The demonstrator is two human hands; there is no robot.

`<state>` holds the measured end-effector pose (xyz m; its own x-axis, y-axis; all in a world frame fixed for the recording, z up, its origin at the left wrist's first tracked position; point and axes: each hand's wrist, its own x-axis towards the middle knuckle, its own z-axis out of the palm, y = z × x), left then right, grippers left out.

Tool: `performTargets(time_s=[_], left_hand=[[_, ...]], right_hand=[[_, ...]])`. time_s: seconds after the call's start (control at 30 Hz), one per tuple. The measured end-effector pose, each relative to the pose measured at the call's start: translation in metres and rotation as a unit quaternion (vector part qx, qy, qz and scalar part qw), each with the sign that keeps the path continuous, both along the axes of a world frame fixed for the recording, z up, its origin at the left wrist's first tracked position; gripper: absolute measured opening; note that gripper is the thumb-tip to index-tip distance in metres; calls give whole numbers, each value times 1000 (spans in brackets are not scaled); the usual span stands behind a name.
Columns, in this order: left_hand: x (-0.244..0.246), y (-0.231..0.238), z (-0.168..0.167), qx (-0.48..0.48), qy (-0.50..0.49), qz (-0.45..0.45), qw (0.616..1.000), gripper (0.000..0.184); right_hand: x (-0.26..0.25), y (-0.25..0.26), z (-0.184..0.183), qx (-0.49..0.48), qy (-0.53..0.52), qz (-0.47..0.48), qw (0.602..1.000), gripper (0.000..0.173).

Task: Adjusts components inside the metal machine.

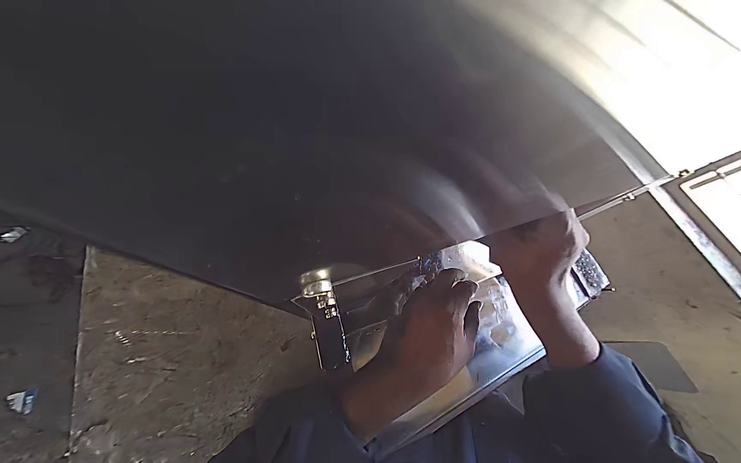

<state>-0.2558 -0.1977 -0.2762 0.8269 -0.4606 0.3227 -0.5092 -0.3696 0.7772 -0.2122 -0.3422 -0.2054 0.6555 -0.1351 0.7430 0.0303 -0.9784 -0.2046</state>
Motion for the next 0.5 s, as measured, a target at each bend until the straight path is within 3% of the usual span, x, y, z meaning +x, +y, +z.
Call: performTargets(time_s=[0.13, 0.3, 0.5], left_hand=[[1, 0, -1, 3, -1, 10, 1000, 26], [0, -1, -1, 36, -18, 10, 999, 27], [-1, -2, -6, 59, -4, 10, 998, 27]], right_hand=[[-24, -18, -23, 31, 27, 8, 999, 22], [-42, -38, -30, 148, 165, 1, 975, 32], [-17, -25, -28, 108, 185, -38, 976, 28]])
